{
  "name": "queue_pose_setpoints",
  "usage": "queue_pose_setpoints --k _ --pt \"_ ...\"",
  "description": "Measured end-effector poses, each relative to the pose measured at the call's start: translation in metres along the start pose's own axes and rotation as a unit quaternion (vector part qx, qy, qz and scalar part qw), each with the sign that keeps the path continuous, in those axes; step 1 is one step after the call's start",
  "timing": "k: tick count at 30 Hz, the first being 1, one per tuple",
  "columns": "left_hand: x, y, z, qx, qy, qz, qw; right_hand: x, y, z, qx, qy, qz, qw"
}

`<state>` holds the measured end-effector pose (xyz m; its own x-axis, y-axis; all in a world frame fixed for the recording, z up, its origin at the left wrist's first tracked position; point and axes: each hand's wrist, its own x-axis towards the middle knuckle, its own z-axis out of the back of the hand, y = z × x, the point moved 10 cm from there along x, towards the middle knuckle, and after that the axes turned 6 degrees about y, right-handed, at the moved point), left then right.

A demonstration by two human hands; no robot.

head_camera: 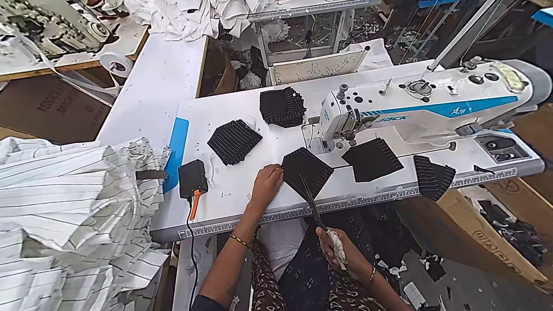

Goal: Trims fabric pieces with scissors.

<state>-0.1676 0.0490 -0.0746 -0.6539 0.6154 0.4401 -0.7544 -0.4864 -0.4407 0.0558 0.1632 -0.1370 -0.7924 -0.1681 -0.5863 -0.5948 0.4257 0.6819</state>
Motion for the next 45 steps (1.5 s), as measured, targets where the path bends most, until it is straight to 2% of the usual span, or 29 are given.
queue_pose_setpoints --k 16,22,29,35,37,40,42,45 --pt "0.0 -0.013 -0.002 0.044 0.036 -0.112 0.992 0.001 0.002 -0.002 -0.003 -0.011 -0.004 1.0" --pt "0.004 -0.006 -0.006 0.043 0.061 -0.098 0.992 0.0 0.002 -0.003 0.0 -0.016 -0.009 1.0" --pt "0.004 0.015 -0.007 -0.02 0.067 0.006 0.998 0.001 0.001 -0.002 0.004 -0.011 -0.006 1.0" --pt "0.005 0.03 -0.001 -0.095 0.034 0.087 0.991 0.002 0.002 -0.003 0.0 -0.012 -0.009 1.0" --pt "0.006 0.035 0.002 -0.144 0.008 0.139 0.98 0.001 0.002 -0.003 -0.003 -0.015 -0.008 1.0" --pt "0.005 0.046 0.004 -0.23 -0.007 0.265 0.936 0.002 0.002 -0.003 -0.002 -0.016 -0.004 1.0" --pt "0.004 0.05 0.003 -0.259 0.014 0.336 0.906 0.002 0.002 -0.004 -0.003 -0.016 -0.004 1.0" --pt "0.01 0.048 -0.001 -0.234 0.075 0.364 0.898 0.003 0.002 -0.004 -0.009 -0.019 -0.004 1.0"
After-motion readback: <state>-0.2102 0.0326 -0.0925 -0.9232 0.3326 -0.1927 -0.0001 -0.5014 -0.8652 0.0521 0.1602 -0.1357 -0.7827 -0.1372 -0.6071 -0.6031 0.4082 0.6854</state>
